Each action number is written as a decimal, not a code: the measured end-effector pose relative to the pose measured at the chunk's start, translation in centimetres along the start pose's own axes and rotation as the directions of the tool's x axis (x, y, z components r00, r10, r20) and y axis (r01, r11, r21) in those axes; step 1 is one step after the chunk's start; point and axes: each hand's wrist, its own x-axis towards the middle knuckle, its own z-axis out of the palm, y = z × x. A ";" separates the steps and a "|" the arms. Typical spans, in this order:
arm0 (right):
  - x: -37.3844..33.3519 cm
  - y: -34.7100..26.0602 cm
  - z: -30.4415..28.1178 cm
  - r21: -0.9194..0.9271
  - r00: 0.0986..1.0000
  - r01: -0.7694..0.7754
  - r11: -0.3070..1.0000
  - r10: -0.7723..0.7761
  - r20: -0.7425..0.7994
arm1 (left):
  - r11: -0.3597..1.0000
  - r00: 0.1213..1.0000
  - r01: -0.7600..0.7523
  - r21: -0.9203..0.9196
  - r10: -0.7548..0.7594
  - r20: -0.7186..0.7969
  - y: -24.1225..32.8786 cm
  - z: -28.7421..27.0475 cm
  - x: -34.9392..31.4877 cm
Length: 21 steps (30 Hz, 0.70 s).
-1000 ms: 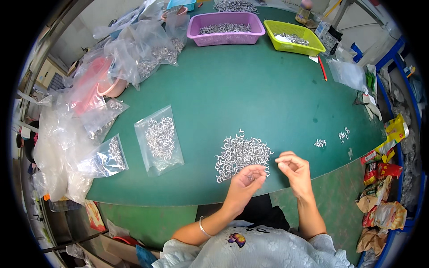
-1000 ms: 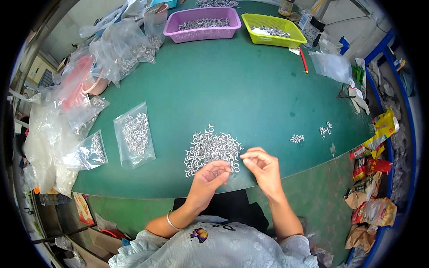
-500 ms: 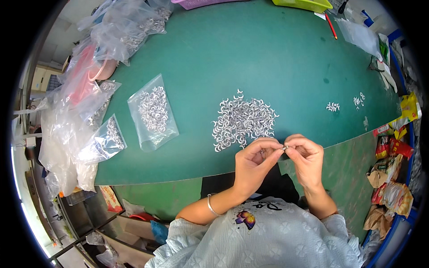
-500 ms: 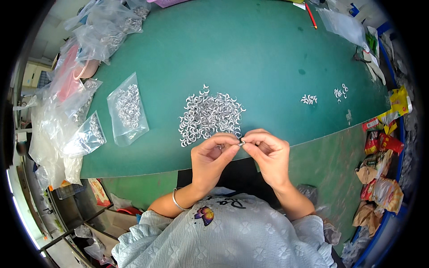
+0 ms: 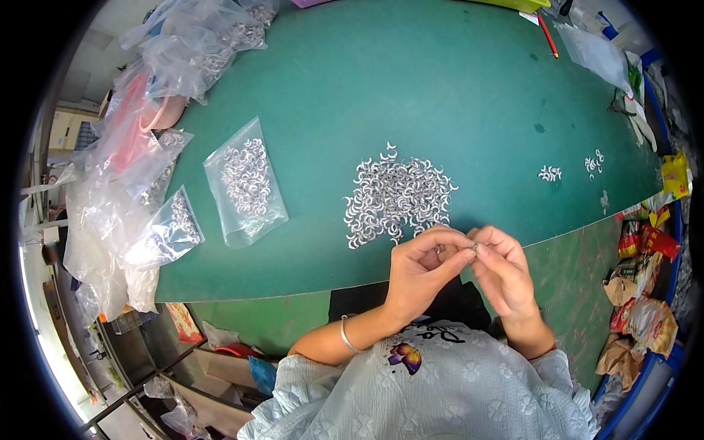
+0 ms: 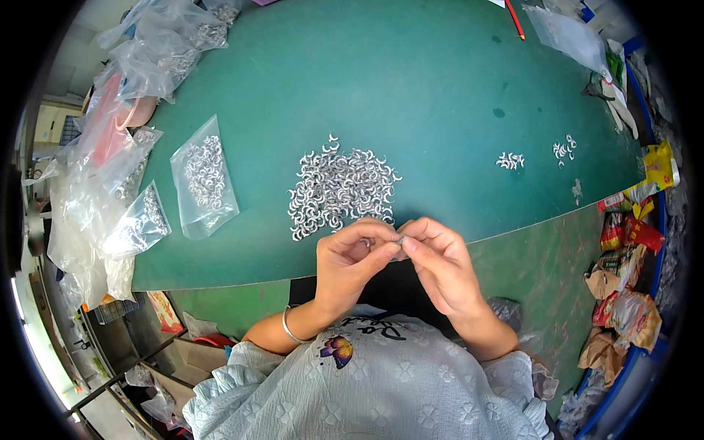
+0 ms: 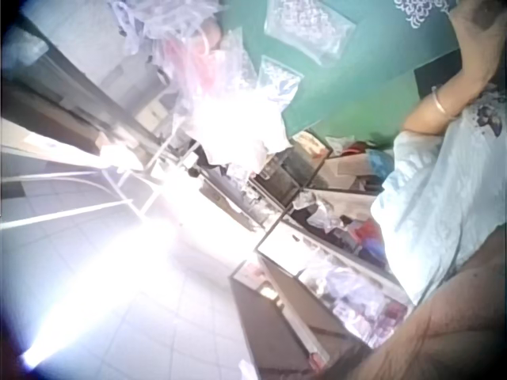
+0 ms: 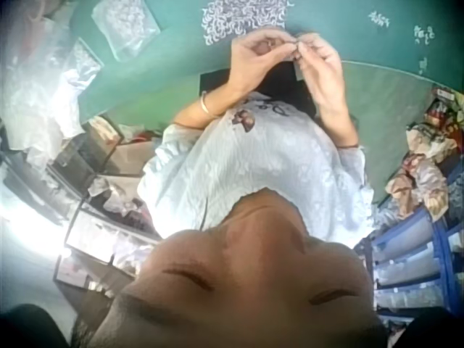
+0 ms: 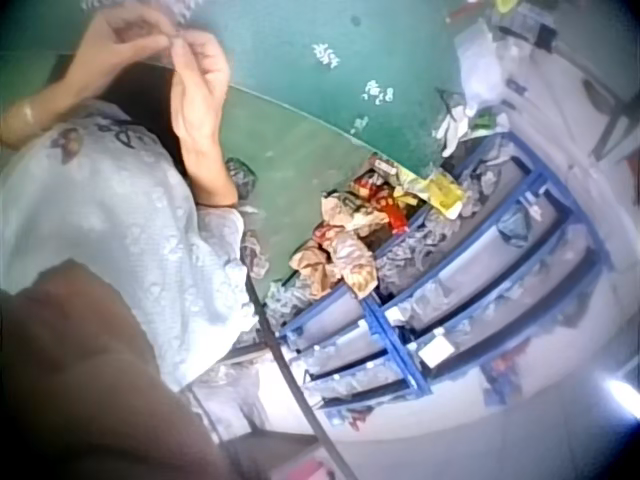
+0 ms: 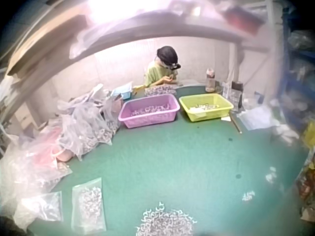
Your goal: The person repeatedly picks up small silver metal hooks and fasteners from a green table and joins them by hand. They place the assembled pieces into a clear plastic bag and occasionally into a purple tray. The workspace contains multiple bags and trays of similar hardware.
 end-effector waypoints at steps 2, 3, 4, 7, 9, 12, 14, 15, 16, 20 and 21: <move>0.2 0.0 -0.2 -0.024 1.000 -0.028 0.999 0.028 0.013 | 0.998 0.998 0.065 -0.014 -0.065 -0.002 0.1 -0.1 0.0; 0.4 0.0 -0.4 -0.037 0.999 -0.041 0.998 0.041 0.021 | 0.993 0.992 0.122 -0.009 -0.122 -0.013 0.6 -0.1 0.0; 0.7 -0.1 -0.9 -0.264 0.999 0.009 0.964 -0.020 -0.040 | 0.984 0.984 0.178 -0.004 -0.178 -0.026 0.9 -0.2 0.0; 3.0 -0.7 -2.1 -0.825 0.942 0.176 0.538 -0.335 -0.018 | 0.788 0.941 0.314 -0.530 -0.332 0.063 0.9 -0.9 0.3; 5.1 -0.7 -2.1 -0.953 0.803 0.303 0.027 -0.545 0.240 | 0.829 0.946 0.307 -0.467 -0.318 0.057 0.9 -1.0 0.2; 6.5 0.0 -2.0 -0.943 0.759 0.267 -0.196 -0.560 0.332 | 0.823 0.940 0.328 -0.464 -0.332 0.076 0.1 -1.7 -0.4; 7.0 0.3 -2.2 -0.924 0.750 0.255 -0.285 -0.545 0.375 | 0.845 0.928 0.365 -0.390 -0.362 0.085 0.2 -1.9 -0.6; 7.0 0.4 -2.3 -0.925 0.754 0.255 -0.281 -0.541 0.372 | 0.857 0.924 0.378 -0.351 -0.371 0.090 0.3 -1.9 -0.6; 6.8 0.5 -2.4 -0.926 0.757 0.254 -0.278 -0.539 0.369 | 0.854 0.922 0.386 -0.350 -0.373 0.106 0.0 -2.2 -0.8; 6.6 0.0 -2.0 -0.925 0.730 0.368 -0.089 -0.588 0.348 | 0.861 0.931 0.360 -0.359 -0.354 0.086 -0.2 -2.7 -0.8; 6.3 -0.1 -1.7 -0.919 0.729 0.392 -0.027 -0.601 0.329 | 0.884 0.938 0.339 -0.322 -0.343 0.045 -0.4 -2.7 -0.7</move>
